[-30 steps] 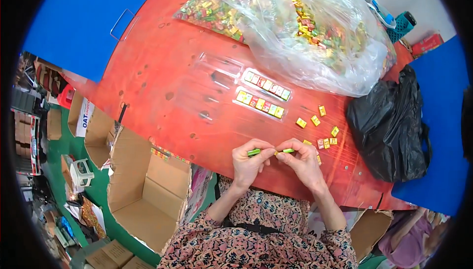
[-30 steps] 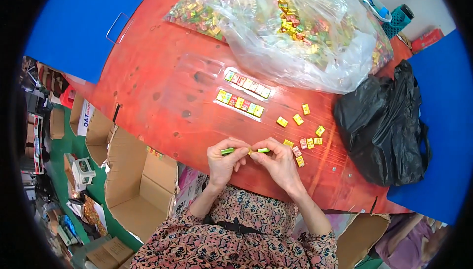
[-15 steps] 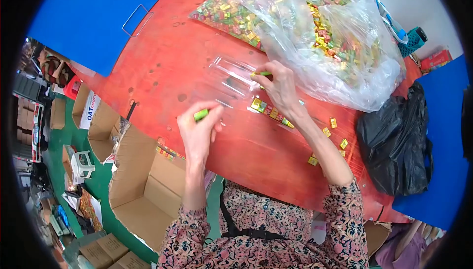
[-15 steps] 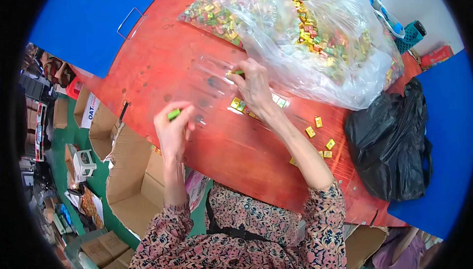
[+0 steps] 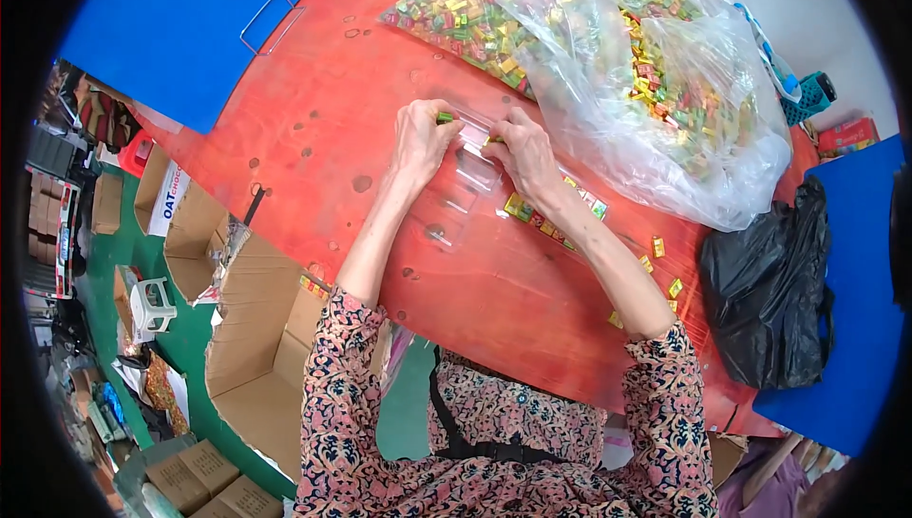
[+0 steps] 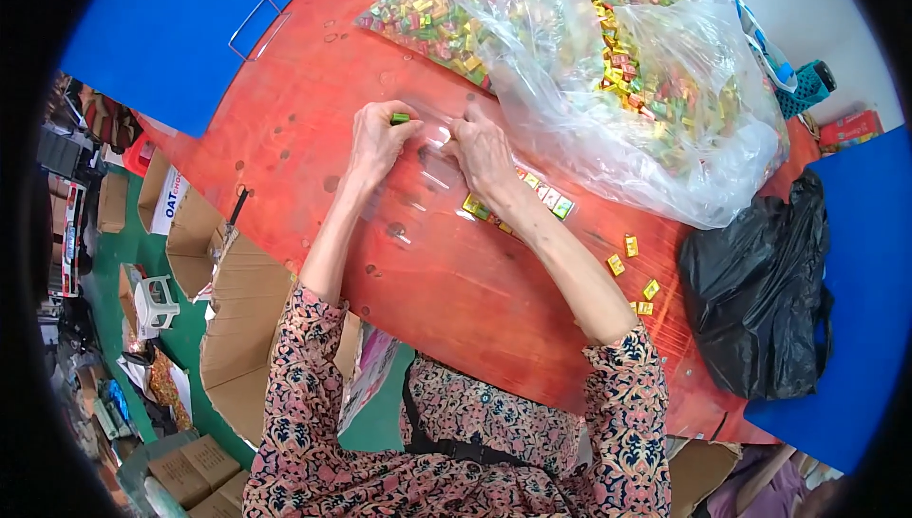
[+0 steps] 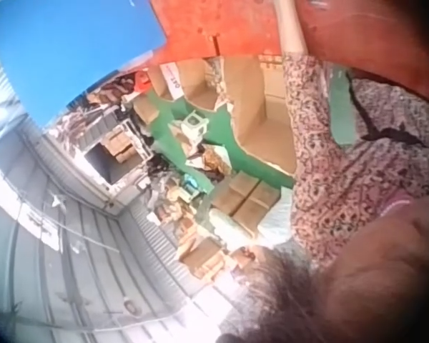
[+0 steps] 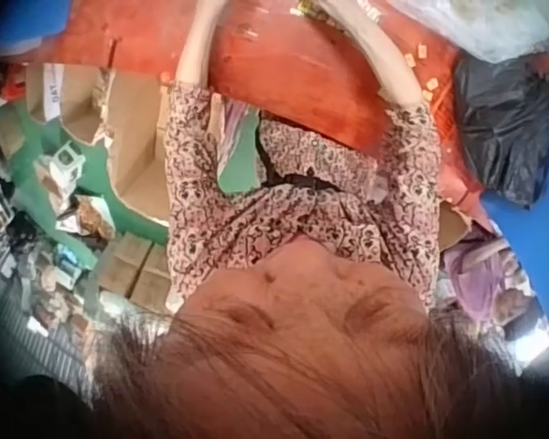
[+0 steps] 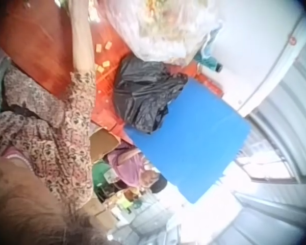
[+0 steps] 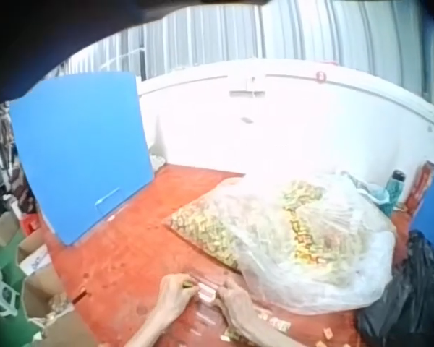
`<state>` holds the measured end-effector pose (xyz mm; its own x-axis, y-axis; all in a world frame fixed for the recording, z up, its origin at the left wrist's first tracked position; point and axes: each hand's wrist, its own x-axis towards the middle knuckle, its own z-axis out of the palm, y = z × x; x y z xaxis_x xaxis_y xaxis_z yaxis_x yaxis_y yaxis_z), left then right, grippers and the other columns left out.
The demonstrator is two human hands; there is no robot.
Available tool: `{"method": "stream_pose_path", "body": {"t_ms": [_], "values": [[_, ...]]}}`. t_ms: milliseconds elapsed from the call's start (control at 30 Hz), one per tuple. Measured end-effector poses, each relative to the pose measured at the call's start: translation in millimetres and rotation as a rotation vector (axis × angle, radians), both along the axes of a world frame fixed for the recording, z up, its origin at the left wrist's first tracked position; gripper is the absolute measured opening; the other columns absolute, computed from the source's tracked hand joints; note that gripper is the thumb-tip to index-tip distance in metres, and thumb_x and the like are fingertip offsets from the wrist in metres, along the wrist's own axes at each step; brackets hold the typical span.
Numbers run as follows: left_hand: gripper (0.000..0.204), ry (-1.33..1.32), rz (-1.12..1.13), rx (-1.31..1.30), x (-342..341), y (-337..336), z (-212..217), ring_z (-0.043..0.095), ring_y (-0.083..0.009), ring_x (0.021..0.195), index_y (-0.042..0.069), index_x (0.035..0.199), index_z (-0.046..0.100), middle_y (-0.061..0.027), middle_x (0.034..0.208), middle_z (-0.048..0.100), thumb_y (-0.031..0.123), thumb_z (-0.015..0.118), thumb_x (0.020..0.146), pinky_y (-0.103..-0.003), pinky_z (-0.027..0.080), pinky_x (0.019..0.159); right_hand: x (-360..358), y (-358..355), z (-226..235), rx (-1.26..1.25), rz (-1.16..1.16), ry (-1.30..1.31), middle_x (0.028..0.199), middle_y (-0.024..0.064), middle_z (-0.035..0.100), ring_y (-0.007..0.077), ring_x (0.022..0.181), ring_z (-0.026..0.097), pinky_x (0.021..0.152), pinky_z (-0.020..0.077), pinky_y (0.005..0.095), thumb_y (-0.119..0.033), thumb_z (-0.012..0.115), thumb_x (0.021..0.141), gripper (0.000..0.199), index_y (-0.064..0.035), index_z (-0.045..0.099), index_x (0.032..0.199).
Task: Sorting small colorful wrapped items from a large bag into a plastic sorting tray on a red table.
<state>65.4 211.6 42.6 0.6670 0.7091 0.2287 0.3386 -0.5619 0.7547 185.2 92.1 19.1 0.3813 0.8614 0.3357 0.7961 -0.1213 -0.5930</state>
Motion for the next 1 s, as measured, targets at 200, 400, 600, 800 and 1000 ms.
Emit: {"method": "stream_pose_path", "body": {"t_ms": [200, 400, 600, 800, 1000], "values": [[0.009, 0.146, -0.101, 0.206, 4, -2, -1, 0.062, -0.0364, 0.071, -0.003, 0.073, 0.064, -0.0223, 0.07, 0.06, 0.003, 0.063, 0.067, -0.043, 0.048, 0.063, 3, 1, -7, 0.03, 0.031, -0.047, 0.081, 0.0145, 0.055, 0.0323, 0.077, 0.058, 0.067, 0.0462, 0.0403, -0.005, 0.064, 0.07, 0.009, 0.0004, 0.063, 0.077], [0.007, 0.2, -0.118, 0.233, 11, -4, -7, 0.06, -0.0391, 0.075, -0.004, 0.071, 0.062, -0.0239, 0.072, 0.059, 0.001, 0.062, 0.066, -0.045, 0.048, 0.065, 3, 1, -9, 0.048, 0.018, -0.094, 0.08, 0.0132, 0.055, 0.0315, 0.076, 0.058, 0.066, 0.0463, 0.0395, -0.002, 0.062, 0.07, 0.008, 0.0004, 0.063, 0.077], [0.009, 0.228, -0.114, 0.29, 13, -4, -10, 0.059, -0.0399, 0.076, -0.004, 0.071, 0.061, -0.0243, 0.075, 0.058, 0.001, 0.065, 0.065, -0.046, 0.046, 0.064, 3, -4, -6, 0.097, 0.007, -0.156, 0.08, 0.0139, 0.054, 0.0304, 0.078, 0.056, 0.066, 0.0456, 0.0391, -0.001, 0.06, 0.07, 0.004, 0.0017, 0.06, 0.073], [0.007, 0.288, -0.134, 0.37, 18, -6, -6, 0.059, -0.0404, 0.076, -0.004, 0.068, 0.06, -0.0248, 0.075, 0.058, 0.0, 0.064, 0.066, -0.046, 0.047, 0.063, -2, -8, -9, 0.101, -0.032, -0.29, 0.079, 0.0142, 0.053, 0.03, 0.078, 0.054, 0.067, 0.0459, 0.0389, -0.004, 0.059, 0.07, 0.005, 0.001, 0.058, 0.07], [0.005, 0.405, -0.133, 0.379, 31, -3, -10, 0.059, -0.0407, 0.075, -0.004, 0.069, 0.061, -0.0255, 0.077, 0.059, 0.0, 0.061, 0.067, -0.047, 0.048, 0.062, -4, -3, -10, 0.074, -0.063, -0.324, 0.077, 0.0146, 0.052, 0.03, 0.076, 0.054, 0.067, 0.0459, 0.04, -0.005, 0.057, 0.07, 0.007, 0.0015, 0.058, 0.069]]}}
